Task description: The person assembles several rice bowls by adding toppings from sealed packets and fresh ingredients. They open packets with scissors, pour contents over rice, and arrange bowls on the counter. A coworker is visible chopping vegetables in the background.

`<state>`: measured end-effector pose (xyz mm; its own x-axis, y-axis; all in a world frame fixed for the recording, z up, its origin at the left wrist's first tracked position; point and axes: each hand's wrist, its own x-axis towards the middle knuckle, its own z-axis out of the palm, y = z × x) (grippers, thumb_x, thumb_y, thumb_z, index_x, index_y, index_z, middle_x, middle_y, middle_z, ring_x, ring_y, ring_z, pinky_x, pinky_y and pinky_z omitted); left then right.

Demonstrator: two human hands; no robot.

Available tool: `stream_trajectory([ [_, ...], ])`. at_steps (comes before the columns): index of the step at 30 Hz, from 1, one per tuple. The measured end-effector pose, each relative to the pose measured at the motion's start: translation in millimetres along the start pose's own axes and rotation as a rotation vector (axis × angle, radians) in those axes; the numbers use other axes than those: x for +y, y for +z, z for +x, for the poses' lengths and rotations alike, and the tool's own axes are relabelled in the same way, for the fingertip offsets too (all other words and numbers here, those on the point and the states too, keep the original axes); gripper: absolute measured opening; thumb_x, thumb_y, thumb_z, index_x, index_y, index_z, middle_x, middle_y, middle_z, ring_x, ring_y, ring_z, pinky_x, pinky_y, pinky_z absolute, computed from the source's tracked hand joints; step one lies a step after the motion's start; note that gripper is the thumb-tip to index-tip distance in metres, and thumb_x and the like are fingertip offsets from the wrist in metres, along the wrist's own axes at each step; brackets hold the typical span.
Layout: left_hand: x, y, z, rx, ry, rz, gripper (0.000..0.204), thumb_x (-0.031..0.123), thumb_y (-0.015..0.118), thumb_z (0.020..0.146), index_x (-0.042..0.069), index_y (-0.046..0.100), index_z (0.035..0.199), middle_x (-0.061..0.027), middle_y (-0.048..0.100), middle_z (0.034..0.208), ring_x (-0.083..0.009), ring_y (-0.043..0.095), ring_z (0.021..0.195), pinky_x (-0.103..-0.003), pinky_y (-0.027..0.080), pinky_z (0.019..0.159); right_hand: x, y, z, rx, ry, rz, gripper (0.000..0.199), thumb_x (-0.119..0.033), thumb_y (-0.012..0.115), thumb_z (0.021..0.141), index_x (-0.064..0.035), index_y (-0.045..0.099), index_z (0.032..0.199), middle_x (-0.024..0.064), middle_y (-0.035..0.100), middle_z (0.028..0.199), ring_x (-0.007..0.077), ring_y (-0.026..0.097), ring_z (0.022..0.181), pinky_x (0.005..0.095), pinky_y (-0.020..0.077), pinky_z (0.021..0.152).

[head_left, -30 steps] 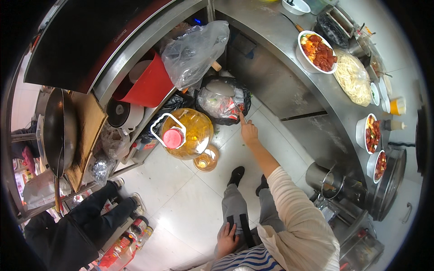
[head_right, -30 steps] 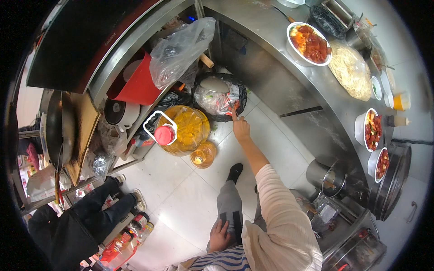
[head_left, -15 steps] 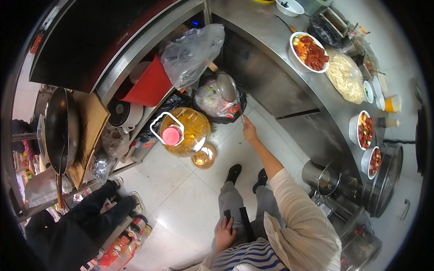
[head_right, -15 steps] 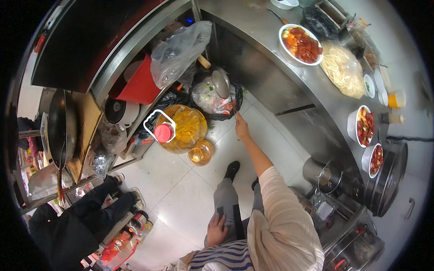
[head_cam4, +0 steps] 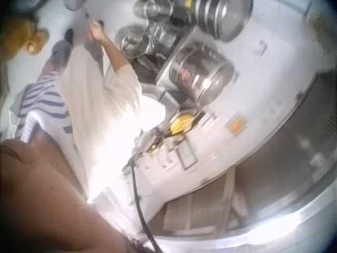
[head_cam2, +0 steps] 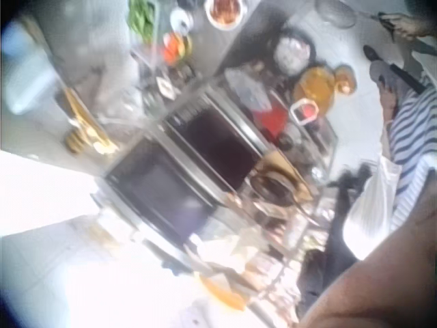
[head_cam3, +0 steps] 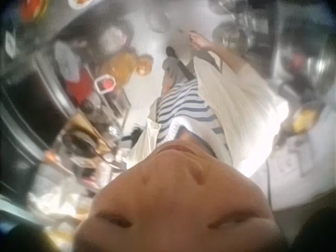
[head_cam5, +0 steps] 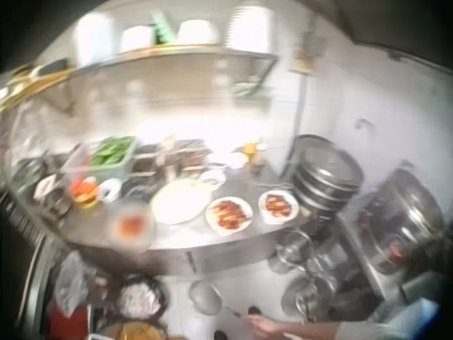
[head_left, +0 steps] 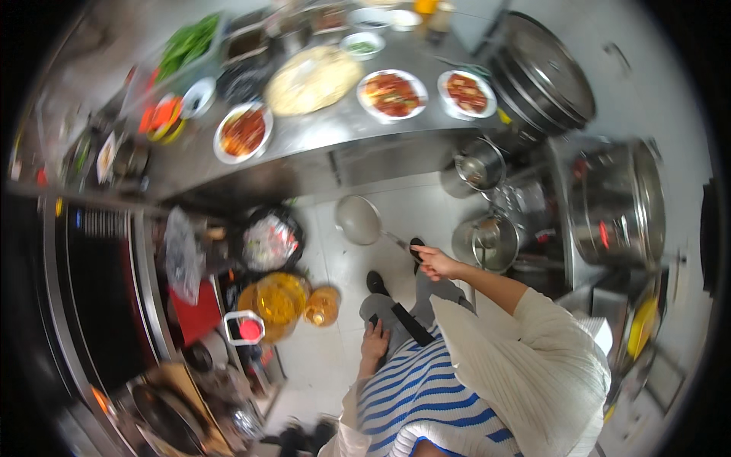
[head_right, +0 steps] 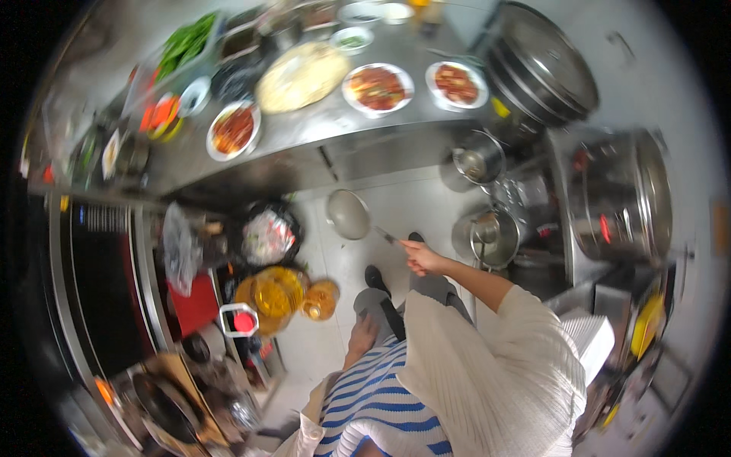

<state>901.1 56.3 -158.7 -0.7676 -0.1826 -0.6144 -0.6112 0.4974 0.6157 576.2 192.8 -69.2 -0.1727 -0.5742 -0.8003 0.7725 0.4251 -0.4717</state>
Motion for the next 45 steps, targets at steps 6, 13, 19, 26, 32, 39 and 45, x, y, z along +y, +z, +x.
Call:
stream_trajectory([
  [6, 42.6, -57.0, 73.4, -0.335, 0.188, 0.250, 0.054, 0.045, 0.040, 0.091, 0.012, 0.046, 0.134, -0.0162, 0.045, 0.137, -0.0395, 0.049, 0.118, -0.043, 0.040, 0.099, 38.5, -144.8, -108.5, 1.064, -0.194, -0.825, 0.041, -0.021, 0.041, 0.093, -0.0144, 0.047, 0.133, 0.0267, 0.062, 0.100, 0.0449, 0.060, 0.088, 0.0501, 0.0477, 0.078],
  [13, 196.0, -78.7, 151.6, -0.495, 0.060, 0.324, 0.056, 0.039, 0.045, 0.091, 0.004, 0.044, 0.134, -0.0237, 0.051, 0.129, -0.0379, 0.050, 0.118, -0.040, 0.039, 0.101, -55.9, -336.5, -101.5, 1.237, 0.075, -0.676, 0.048, -0.019, 0.038, 0.090, -0.0131, 0.038, 0.137, 0.0282, 0.060, 0.111, 0.0446, 0.058, 0.104, 0.0511, 0.0458, 0.088],
  [19, 319.7, -47.5, 215.2, -0.425, 0.230, 0.374, 0.049, 0.035, 0.047, 0.091, 0.008, 0.046, 0.131, -0.0255, 0.061, 0.107, -0.0426, 0.058, 0.099, -0.046, 0.046, 0.087, -122.7, -472.3, -22.5, 1.273, 0.100, -0.883, 0.059, -0.027, 0.041, 0.091, -0.0115, 0.023, 0.146, 0.0326, 0.050, 0.123, 0.0441, 0.057, 0.105, 0.0474, 0.0450, 0.092],
  [26, 579.1, -47.8, 343.4, -0.371, 0.507, 0.357, 0.029, 0.022, 0.055, 0.089, 0.005, 0.063, 0.111, -0.0221, 0.063, 0.099, -0.0382, 0.061, 0.091, -0.043, 0.048, 0.081, -103.1, -456.6, -82.5, 0.843, -0.365, -0.682, 0.054, -0.026, 0.054, 0.086, -0.0040, 0.042, 0.134, 0.0277, 0.060, 0.105, 0.0396, 0.060, 0.096, 0.0467, 0.0470, 0.083],
  [32, 916.2, -48.6, 550.3, 0.136, 1.230, 0.060, 0.016, 0.007, 0.053, 0.085, -0.001, 0.065, 0.091, -0.0208, 0.064, 0.080, -0.0320, 0.063, 0.071, -0.039, 0.048, 0.065, -50.6, -387.7, -165.4, 0.586, -0.224, -0.896, 0.024, -0.023, 0.052, 0.084, -0.0029, 0.065, 0.086, 0.0187, 0.063, 0.081, 0.0354, 0.063, 0.082, 0.0484, 0.0493, 0.068],
  [39, 1091.1, 26.8, 762.4, 0.159, 1.016, 1.152, 0.069, 0.013, 0.058, 0.077, 0.027, 0.034, 0.141, -0.0207, 0.039, 0.139, -0.0397, 0.050, 0.117, -0.047, 0.044, 0.096, -47.1, -345.1, -217.9, 0.689, -0.177, -0.267, 0.023, -0.026, 0.047, 0.091, -0.0114, 0.064, 0.096, 0.0118, 0.063, 0.093, 0.0317, 0.061, 0.087, 0.0441, 0.0479, 0.074],
  [45, 1131.8, 49.9, 812.1, -0.119, 0.888, 1.121, 0.057, 0.004, 0.072, 0.058, 0.015, 0.046, 0.108, -0.0215, 0.063, 0.098, -0.0409, 0.060, 0.095, -0.046, 0.050, 0.076, -52.2, -345.7, -200.1, 0.807, -0.079, -0.058, 0.030, -0.032, 0.044, 0.095, -0.0159, 0.063, 0.110, 0.0092, 0.063, 0.105, 0.0294, 0.059, 0.100, 0.0419, 0.0476, 0.083],
])
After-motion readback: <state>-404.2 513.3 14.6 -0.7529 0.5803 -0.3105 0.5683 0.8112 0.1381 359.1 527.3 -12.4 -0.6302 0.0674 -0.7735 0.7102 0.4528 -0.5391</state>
